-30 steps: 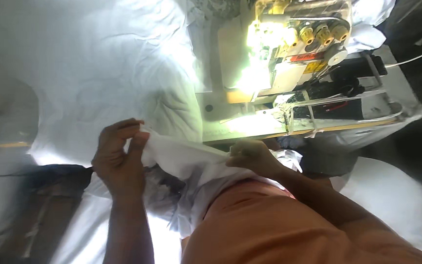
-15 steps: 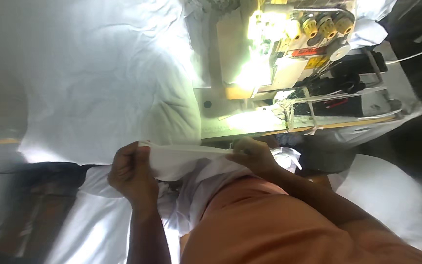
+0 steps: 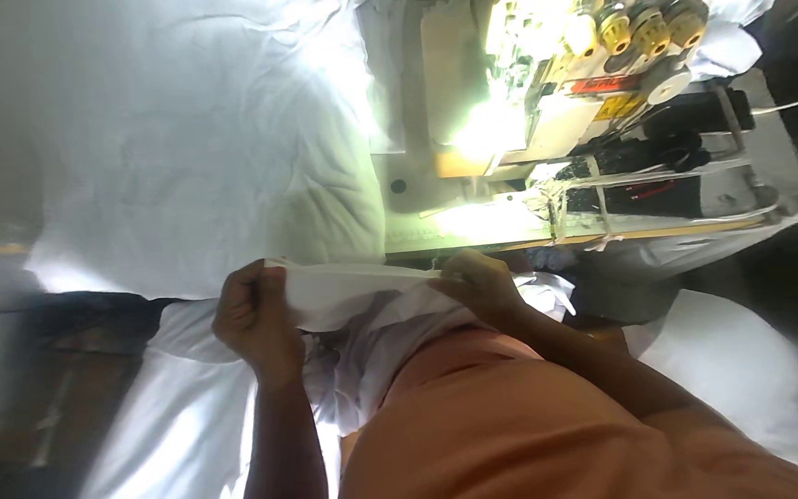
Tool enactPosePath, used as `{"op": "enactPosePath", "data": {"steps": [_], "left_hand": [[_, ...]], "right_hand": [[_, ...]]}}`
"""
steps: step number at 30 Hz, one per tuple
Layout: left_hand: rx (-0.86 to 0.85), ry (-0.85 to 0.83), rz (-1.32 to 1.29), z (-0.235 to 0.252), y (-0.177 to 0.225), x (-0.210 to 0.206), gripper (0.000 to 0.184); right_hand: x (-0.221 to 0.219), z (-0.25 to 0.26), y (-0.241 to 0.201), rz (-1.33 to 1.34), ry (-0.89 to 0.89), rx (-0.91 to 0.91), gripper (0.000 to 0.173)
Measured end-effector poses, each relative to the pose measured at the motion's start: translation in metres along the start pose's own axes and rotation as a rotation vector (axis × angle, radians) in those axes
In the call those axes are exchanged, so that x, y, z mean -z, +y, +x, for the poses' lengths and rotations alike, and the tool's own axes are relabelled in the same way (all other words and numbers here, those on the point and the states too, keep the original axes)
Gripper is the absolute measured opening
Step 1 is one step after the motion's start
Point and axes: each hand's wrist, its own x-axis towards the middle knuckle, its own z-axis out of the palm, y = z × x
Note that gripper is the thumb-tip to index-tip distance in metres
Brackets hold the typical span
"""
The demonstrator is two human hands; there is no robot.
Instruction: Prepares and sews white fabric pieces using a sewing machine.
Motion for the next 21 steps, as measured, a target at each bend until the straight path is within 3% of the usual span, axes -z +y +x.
{"op": "enactPosePath", "data": {"steps": [4, 12, 16, 21], "left_hand": [[-0.049, 0.036, 0.007, -0.004, 0.002, 0.0, 0.015], [-0.318, -0.005, 0.111, -0.017, 0.027, 0.01, 0.013], [-0.361, -0.007, 0.156, -0.023, 0.033, 0.011, 0.01], [-0.372, -0.023, 0.158, -0.033, 0.041, 0.009, 0.013]], "right_hand": [[-0.001, 0.003, 0.003, 0.006, 0.018, -0.007, 0.02], [0.0, 0.006, 0.003, 0.095, -0.028, -0.144, 0.023], [0.001, 0.005, -0.001, 0.096, -0.123, -0.187, 0.018], [0.003, 0.002, -0.007, 0.394, -0.18, -0.364, 0.007]]}}
